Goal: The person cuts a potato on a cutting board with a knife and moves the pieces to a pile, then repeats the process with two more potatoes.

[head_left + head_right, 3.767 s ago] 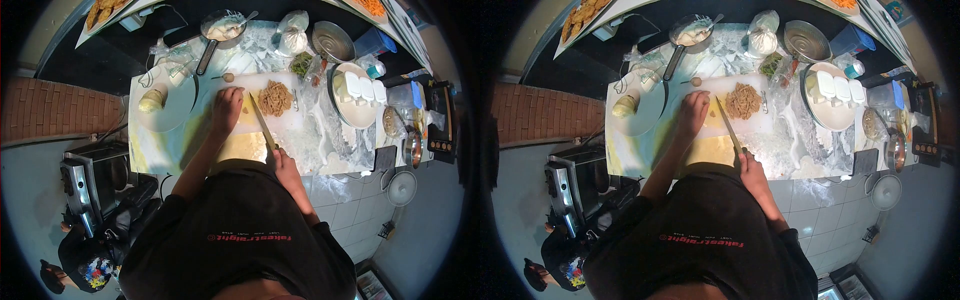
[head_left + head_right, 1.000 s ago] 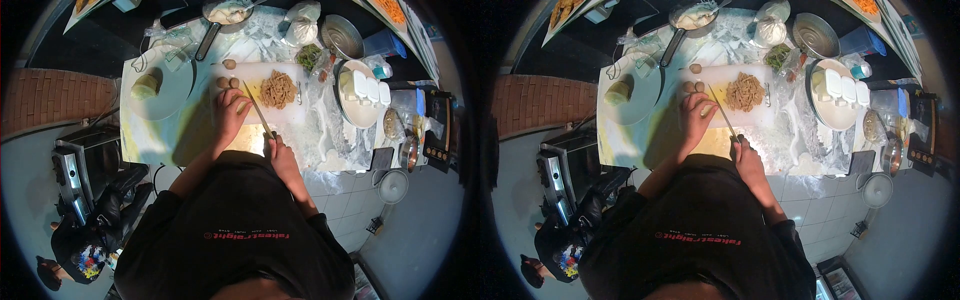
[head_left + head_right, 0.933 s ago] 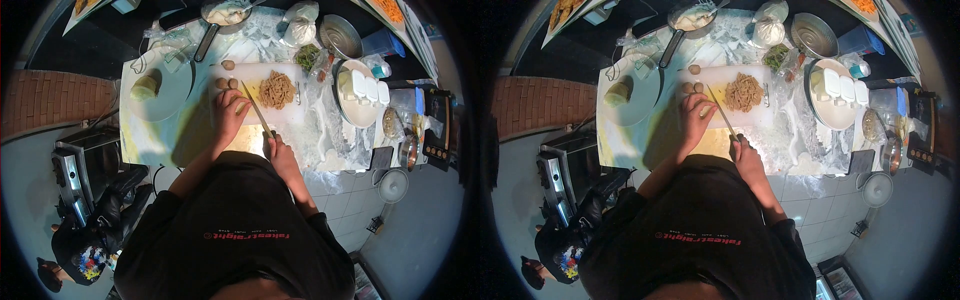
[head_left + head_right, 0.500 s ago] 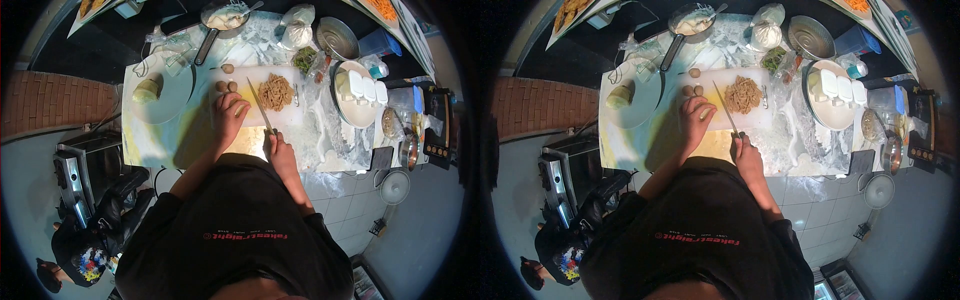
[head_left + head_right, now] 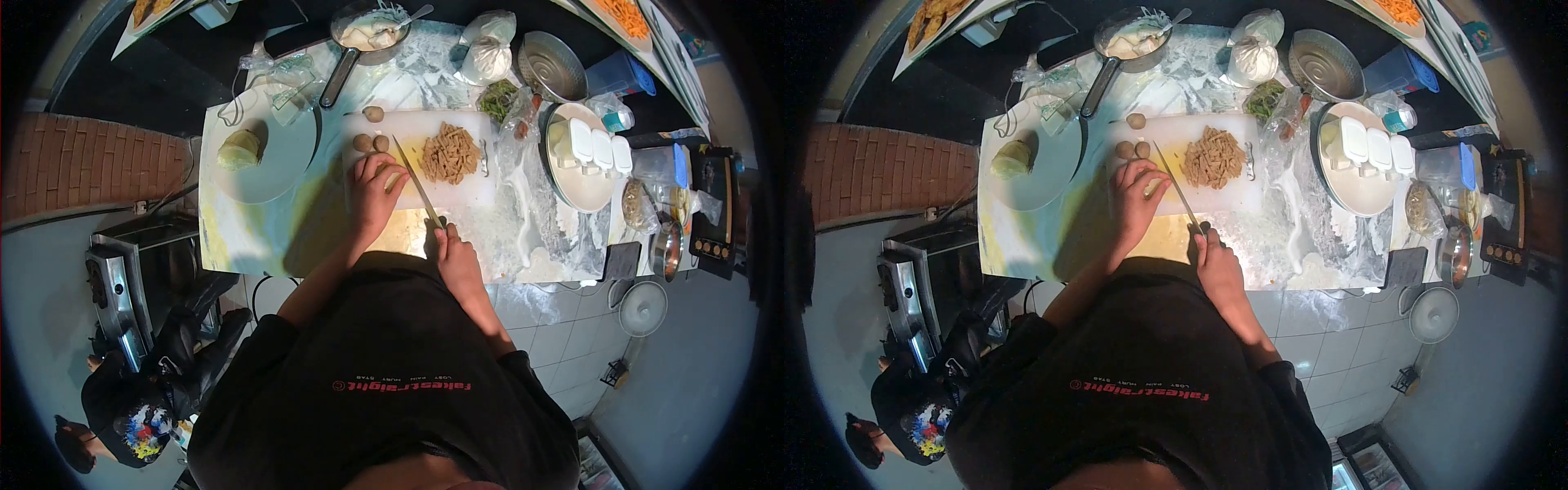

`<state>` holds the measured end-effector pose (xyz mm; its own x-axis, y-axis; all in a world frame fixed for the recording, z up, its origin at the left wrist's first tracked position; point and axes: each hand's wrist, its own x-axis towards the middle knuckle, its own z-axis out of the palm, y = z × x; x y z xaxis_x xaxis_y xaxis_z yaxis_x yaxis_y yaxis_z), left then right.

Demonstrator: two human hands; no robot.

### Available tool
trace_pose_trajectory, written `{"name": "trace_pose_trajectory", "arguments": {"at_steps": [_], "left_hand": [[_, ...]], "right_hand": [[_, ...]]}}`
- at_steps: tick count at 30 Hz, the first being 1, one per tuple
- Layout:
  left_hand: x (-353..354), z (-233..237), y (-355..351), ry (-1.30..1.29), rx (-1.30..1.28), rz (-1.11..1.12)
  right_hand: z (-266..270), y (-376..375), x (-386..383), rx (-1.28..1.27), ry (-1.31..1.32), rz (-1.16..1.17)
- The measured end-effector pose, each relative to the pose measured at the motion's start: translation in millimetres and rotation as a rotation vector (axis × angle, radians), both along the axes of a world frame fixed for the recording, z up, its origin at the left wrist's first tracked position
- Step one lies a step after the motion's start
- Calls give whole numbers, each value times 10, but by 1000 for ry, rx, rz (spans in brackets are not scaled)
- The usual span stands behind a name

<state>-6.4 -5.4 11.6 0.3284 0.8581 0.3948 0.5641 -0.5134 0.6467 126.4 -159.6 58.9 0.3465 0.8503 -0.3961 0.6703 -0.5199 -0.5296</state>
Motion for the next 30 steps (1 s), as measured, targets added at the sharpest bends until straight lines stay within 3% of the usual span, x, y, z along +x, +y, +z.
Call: {"name": "trace_pose_trajectory", "arguments": {"at_steps": [17,30], "left_hand": [[3,4,5,30,43,4],[-73,42,-54,-6,40,-65]], "right_hand": [[-47,98,15,14,-49,2],[68,-5,124,75,58,-85]]}}
